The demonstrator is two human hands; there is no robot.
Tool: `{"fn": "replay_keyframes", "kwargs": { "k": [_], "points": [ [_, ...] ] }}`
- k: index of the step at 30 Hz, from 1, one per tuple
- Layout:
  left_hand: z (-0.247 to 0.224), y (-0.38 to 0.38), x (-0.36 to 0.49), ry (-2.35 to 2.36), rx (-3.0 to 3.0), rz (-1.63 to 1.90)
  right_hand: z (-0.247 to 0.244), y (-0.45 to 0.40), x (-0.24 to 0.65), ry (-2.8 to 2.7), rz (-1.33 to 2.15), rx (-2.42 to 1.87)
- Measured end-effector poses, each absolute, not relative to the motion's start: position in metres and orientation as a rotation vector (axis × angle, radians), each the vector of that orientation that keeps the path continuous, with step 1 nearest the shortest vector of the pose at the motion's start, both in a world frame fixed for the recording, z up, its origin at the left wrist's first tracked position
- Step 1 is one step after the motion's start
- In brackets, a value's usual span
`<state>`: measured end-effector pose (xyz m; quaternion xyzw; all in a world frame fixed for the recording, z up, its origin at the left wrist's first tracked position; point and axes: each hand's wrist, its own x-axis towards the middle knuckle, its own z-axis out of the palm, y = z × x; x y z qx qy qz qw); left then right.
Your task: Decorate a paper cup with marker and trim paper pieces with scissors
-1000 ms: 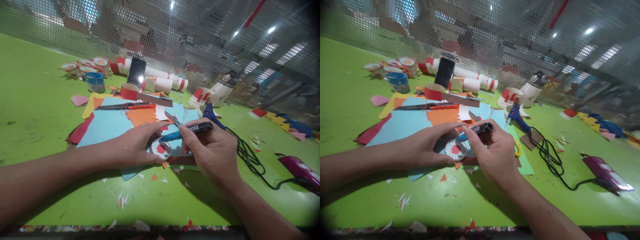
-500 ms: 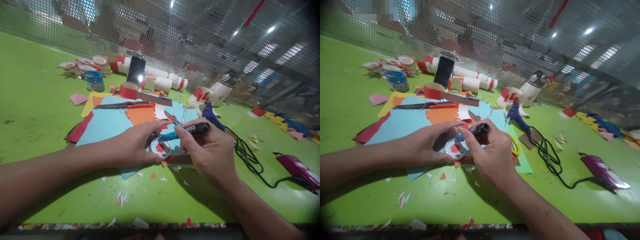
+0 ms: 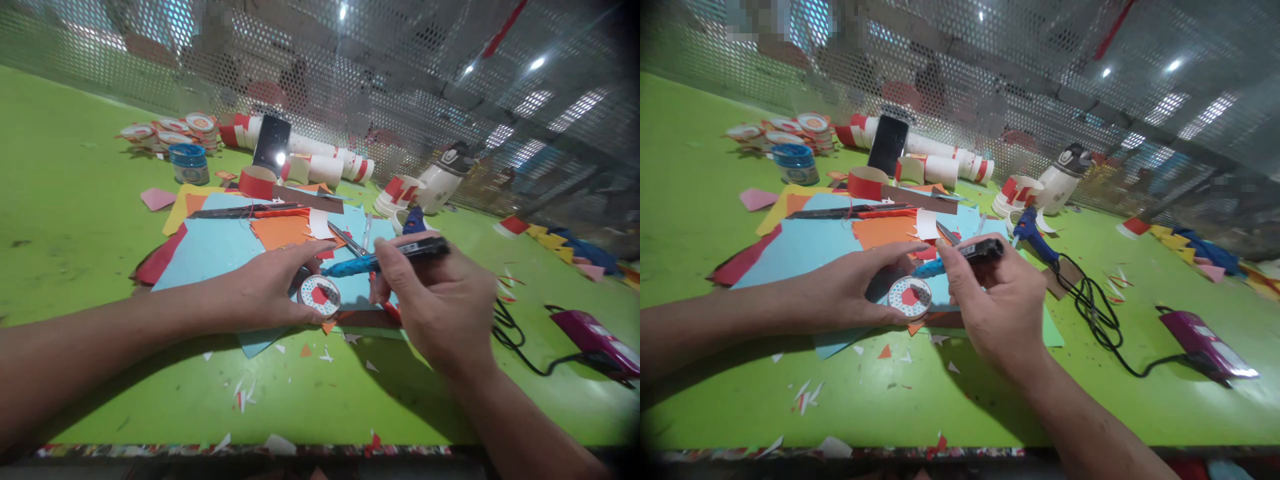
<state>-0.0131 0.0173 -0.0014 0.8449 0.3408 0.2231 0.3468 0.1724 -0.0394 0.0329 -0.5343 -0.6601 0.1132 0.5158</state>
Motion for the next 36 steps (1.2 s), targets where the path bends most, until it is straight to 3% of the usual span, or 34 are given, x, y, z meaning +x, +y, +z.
{"fn": "replay_keyframes", "kwargs": {
  "k": [36],
  "points": [
    [-0.001,0.017,-0.013,0.900,2.183,0.575,0.025,-0.037,0.170,-1.704,0.261,-1.256]
  ]
}}
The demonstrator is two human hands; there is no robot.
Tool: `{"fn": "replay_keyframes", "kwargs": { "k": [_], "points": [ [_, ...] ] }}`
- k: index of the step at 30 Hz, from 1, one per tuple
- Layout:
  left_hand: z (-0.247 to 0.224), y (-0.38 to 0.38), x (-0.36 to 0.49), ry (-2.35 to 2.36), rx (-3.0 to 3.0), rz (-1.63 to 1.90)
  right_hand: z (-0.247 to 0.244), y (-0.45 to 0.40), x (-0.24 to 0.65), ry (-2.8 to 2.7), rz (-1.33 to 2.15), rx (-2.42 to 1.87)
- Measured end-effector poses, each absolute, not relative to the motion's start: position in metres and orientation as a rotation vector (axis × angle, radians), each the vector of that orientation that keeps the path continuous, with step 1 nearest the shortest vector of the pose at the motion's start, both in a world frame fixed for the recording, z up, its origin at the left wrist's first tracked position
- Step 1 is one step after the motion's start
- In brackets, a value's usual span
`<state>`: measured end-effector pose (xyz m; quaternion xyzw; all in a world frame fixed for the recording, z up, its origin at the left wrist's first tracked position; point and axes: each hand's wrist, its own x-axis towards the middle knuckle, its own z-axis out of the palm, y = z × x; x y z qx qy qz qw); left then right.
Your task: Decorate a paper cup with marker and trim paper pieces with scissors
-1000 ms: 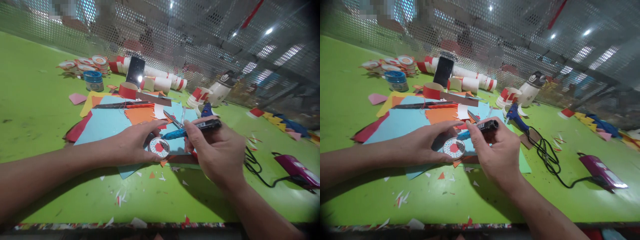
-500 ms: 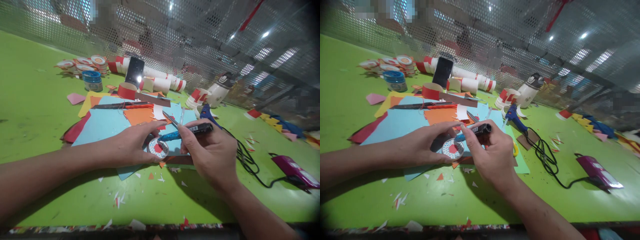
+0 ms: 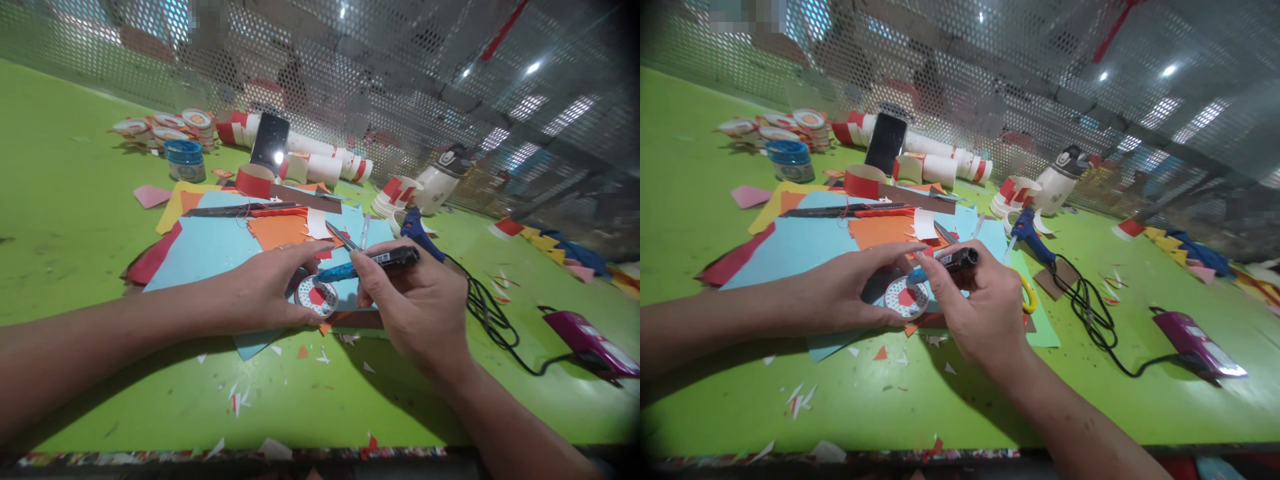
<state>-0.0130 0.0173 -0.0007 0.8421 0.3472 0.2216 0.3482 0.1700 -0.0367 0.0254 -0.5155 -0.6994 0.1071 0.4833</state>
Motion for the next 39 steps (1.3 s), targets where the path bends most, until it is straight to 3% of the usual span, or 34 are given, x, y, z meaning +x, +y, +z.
{"fn": "replay_keyframes", "kwargs": {
  "k": [39],
  "points": [
    [-0.004,0.018,-0.013,0.900,2.234,0.604,0.032,-0.037,0.174,-1.636,0.137,-1.293]
  ]
}}
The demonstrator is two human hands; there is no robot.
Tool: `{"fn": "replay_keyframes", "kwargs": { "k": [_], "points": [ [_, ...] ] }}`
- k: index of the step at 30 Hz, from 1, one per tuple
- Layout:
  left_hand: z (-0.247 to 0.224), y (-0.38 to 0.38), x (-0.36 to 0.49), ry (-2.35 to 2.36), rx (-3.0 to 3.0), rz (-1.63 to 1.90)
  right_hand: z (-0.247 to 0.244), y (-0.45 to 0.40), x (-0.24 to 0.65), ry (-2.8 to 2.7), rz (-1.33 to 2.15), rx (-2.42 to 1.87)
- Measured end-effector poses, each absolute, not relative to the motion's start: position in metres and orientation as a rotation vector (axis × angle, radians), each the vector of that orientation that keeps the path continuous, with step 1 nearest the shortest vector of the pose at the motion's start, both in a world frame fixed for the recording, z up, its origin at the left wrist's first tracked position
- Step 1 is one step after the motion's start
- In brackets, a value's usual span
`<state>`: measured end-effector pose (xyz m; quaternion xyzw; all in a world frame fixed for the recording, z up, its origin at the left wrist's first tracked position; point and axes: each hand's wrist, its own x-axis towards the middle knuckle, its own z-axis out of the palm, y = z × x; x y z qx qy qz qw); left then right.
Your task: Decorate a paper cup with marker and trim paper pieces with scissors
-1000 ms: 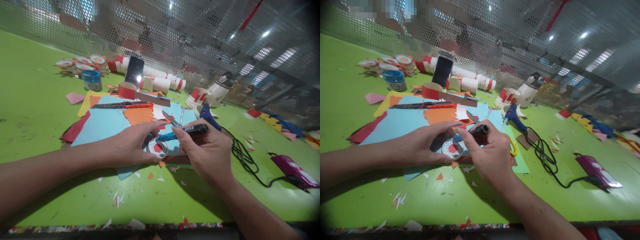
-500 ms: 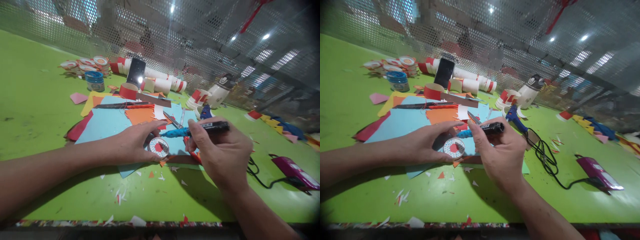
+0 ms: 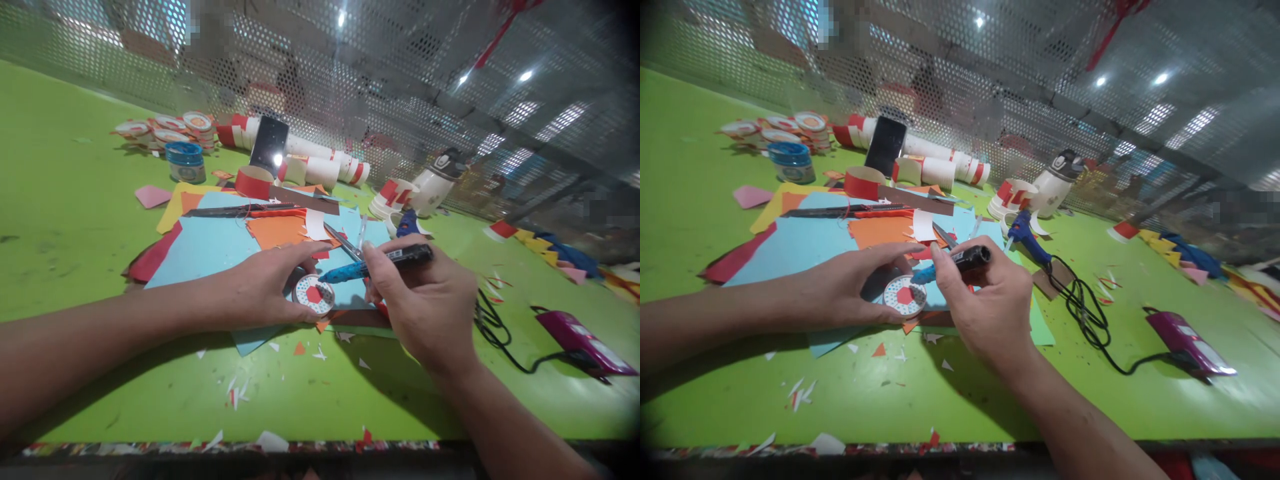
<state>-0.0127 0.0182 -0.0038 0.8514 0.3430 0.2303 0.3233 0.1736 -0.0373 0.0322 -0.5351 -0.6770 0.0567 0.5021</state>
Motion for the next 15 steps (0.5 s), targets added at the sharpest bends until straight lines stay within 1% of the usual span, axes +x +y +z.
{"fn": "replay_keyframes", "kwargs": {
  "k": [15],
  "points": [
    [-0.0024,0.0174,-0.0119,0.931,2.211,0.566,0.0275,-0.0367,0.1723,-1.670,0.142,-1.324]
  ]
}}
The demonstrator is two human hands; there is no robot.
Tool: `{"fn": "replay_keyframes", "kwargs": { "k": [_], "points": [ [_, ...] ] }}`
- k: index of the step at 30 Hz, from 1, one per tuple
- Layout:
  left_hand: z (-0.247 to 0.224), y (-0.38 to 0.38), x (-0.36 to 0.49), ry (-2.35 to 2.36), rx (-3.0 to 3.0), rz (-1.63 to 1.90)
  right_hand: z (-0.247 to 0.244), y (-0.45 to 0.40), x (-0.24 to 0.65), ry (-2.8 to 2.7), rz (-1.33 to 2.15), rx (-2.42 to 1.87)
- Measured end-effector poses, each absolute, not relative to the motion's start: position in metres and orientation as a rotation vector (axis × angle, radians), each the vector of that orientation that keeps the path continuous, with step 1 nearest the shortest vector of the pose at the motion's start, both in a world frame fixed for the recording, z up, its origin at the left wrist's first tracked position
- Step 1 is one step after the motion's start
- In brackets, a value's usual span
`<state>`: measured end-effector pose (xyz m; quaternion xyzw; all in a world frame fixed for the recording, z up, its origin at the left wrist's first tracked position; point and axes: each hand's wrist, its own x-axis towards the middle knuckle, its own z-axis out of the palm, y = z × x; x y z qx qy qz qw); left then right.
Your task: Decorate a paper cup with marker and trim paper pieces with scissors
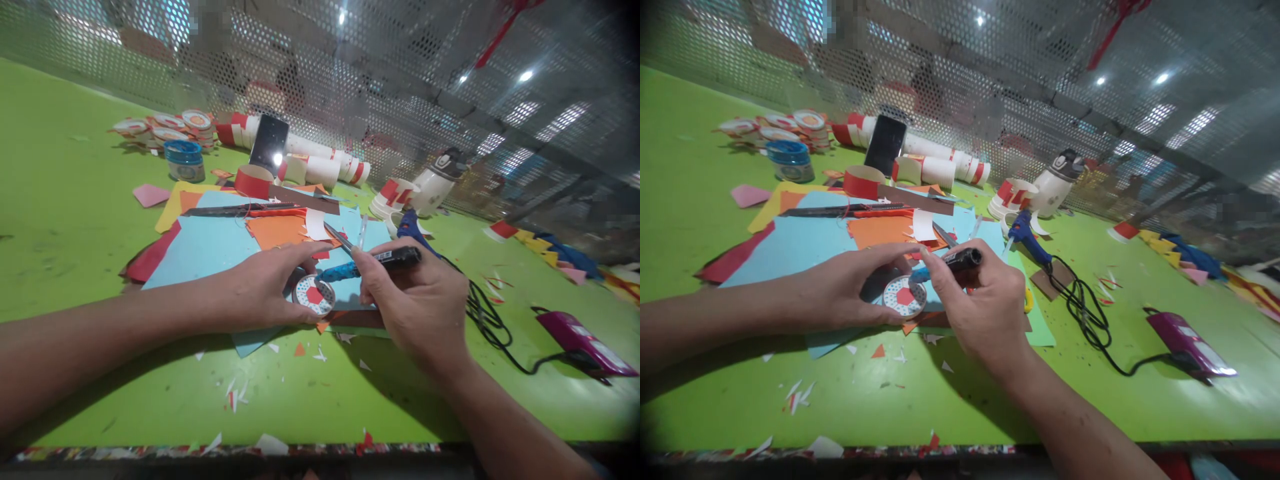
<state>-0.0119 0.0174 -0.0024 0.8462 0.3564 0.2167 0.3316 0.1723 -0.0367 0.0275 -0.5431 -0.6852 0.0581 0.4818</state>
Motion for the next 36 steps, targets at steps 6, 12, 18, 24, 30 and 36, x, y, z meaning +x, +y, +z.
{"fn": "replay_keyframes", "kwargs": {
  "k": [6,12,18,24,30,36],
  "points": [
    [-0.0009,0.0168,-0.0121,0.924,2.211,0.560,0.0266,-0.0356,0.1725,-1.674,0.149,-1.332],
    [-0.0004,0.0167,-0.0122,0.936,2.204,0.555,0.0263,-0.0359,0.1729,-1.685,0.152,-1.331],
    [0.0001,0.0163,-0.0118,0.929,2.227,0.569,0.0254,-0.0350,0.1724,-1.690,0.184,-1.298],
    [-0.0014,0.0169,-0.0115,0.912,2.223,0.580,0.0259,-0.0373,0.1714,-1.799,0.042,-1.259],
    [-0.0025,0.0170,-0.0120,0.905,2.215,0.589,0.0285,-0.0408,0.1682,-1.929,-0.079,-1.184],
    [-0.0016,0.0167,-0.0131,0.920,2.207,0.572,0.0273,-0.0381,0.1725,-1.765,0.095,-1.283]
  ]
}}
